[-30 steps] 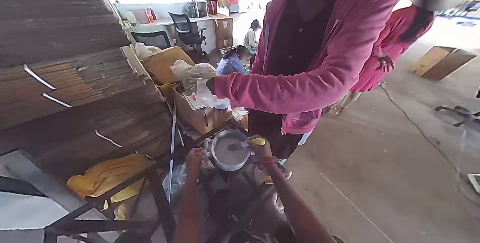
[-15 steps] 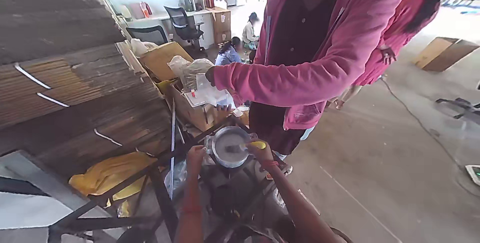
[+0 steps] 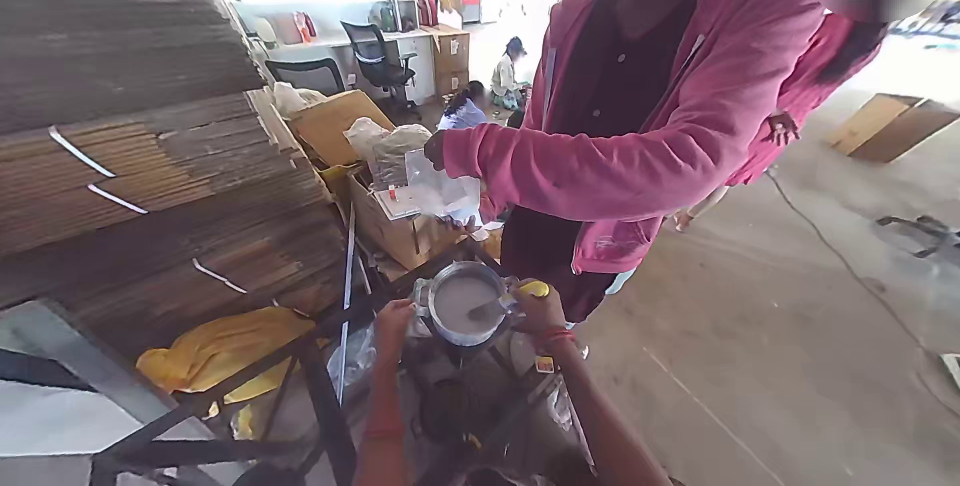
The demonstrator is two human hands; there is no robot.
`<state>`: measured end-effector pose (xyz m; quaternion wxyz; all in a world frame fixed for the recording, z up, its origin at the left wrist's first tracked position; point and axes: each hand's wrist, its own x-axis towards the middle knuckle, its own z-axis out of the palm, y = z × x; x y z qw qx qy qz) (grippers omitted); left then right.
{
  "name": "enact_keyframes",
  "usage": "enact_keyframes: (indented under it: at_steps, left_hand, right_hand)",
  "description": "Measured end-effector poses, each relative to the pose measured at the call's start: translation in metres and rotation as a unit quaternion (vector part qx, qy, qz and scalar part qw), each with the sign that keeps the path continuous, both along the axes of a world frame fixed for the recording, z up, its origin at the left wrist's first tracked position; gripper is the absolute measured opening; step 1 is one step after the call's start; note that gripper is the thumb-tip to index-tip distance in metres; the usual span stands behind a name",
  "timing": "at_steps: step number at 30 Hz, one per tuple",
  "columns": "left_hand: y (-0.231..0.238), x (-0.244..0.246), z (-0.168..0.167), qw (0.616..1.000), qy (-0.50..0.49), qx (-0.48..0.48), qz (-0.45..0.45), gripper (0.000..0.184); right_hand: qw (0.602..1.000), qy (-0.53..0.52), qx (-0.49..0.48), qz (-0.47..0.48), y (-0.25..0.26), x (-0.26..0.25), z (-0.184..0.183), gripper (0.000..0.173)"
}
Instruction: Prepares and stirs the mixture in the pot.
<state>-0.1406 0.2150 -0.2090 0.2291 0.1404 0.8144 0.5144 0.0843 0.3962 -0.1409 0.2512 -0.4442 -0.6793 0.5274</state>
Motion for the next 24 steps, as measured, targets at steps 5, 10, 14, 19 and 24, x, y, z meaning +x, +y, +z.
enact_keyframes:
  at_steps: [5, 10, 14, 19, 24]
  left_hand:
    - [0.001, 0.002, 0.0, 1.0, 0.024, -0.006, -0.004, 0.03]
    - [-0.001, -0.001, 0.001, 1.0, 0.023, -0.014, -0.01, 0.029]
    - [-0.001, 0.001, 0.003, 1.0, 0.01, -0.01, -0.009, 0.03]
    - [-0.002, 0.001, 0.005, 1.0, 0.012, -0.008, -0.011, 0.029]
    - [-0.002, 0.004, 0.005, 1.0, 0.022, -0.015, -0.012, 0.03]
  right_hand:
    - [0.997, 0.082, -0.011, -0.005, -0.006, -0.011, -0.024, 0.018]
    - [0.999, 0.044, -0.011, 0.016, -0.009, 0.001, -0.007, 0.016]
    - [0.995, 0.046, 0.09, 0.009, -0.006, -0.009, -0.027, 0.018]
    - [0.997, 0.049, 0.028, 0.047, -0.013, -0.003, -0.016, 0.017]
    - [0.993, 0.108, 0.049, -0.022, -0.01, -0.011, -0.039, 0.019]
